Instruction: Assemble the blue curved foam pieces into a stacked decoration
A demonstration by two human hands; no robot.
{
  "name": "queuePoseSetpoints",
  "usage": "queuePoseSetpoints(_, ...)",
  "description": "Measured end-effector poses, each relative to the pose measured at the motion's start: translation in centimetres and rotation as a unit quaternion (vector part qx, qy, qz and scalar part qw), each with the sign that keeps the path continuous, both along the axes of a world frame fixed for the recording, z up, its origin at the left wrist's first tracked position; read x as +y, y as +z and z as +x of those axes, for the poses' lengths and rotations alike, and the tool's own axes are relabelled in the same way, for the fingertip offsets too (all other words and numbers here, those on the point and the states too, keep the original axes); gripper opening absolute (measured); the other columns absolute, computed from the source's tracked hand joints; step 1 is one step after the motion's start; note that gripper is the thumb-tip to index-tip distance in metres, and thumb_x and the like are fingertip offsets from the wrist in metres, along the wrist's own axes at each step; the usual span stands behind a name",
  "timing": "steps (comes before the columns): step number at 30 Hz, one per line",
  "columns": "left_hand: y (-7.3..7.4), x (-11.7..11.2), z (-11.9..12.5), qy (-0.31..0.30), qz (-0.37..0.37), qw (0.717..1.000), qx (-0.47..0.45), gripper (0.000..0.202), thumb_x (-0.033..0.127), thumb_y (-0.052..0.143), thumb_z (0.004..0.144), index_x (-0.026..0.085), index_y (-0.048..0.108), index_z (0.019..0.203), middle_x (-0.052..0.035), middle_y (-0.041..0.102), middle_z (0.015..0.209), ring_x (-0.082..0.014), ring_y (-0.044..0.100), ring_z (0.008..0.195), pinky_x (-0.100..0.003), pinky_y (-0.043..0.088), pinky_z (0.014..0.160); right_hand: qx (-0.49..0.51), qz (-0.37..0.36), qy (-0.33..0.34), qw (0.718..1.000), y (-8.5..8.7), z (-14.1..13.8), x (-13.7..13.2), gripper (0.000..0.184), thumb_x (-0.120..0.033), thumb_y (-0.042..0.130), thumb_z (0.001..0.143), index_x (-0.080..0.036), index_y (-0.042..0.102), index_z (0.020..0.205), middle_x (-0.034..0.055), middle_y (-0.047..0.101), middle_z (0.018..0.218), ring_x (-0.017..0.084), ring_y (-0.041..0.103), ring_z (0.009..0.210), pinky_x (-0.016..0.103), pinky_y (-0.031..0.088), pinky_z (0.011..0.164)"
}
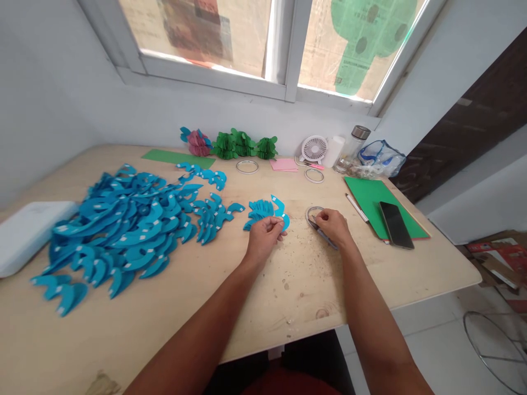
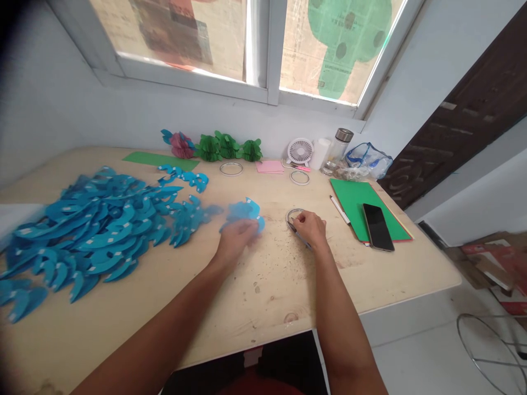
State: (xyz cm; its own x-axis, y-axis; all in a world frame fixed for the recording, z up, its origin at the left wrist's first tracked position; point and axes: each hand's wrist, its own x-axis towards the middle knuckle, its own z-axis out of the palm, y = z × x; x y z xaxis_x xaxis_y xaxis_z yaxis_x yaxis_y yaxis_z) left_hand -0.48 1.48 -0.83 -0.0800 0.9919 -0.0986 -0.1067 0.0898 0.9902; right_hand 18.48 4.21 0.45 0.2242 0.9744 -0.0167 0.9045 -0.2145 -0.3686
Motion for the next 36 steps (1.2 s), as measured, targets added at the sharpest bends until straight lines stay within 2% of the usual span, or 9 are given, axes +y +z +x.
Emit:
queuePoseSetpoints(15, -0.14, 0.06, -0.02, 0.001, -0.002, 1.000, -0.004, 0.009, 0.022, 0.060, 0.066, 0.014, 0.063, 0.066, 0.0004, 0.060, 0.052, -0.0087, 0.052, 0.044, -0.018, 0.038, 0.043, 0.057, 0.013, 0.003, 0.998, -0.16, 0.06, -0.23, 0.018, -0.031, 0.051, 0.071, -0.020, 0.065, 0.068, -0.0012, 0.067, 0.067, 0.015, 0.057, 0.066, 0.024, 0.033, 0.060)
queuePoseSetpoints(36, -0.36, 0.21, 0.04, 0.008, 0.000, 1.000, -0.008, 0.010, 0.024, 0.061, 0.065, 0.014, 0.062, 0.064, -0.0014, 0.063, 0.057, -0.0111, 0.058, 0.050, -0.019, 0.042, 0.046, -0.034, 0.007, 0.004, 0.999, 0.40, -0.71, -0.38, 0.015, -0.024, 0.051, 0.071, -0.021, 0.066, 0.070, 0.0019, 0.070, 0.076, 0.018, 0.061, 0.076, 0.028, 0.034, 0.069)
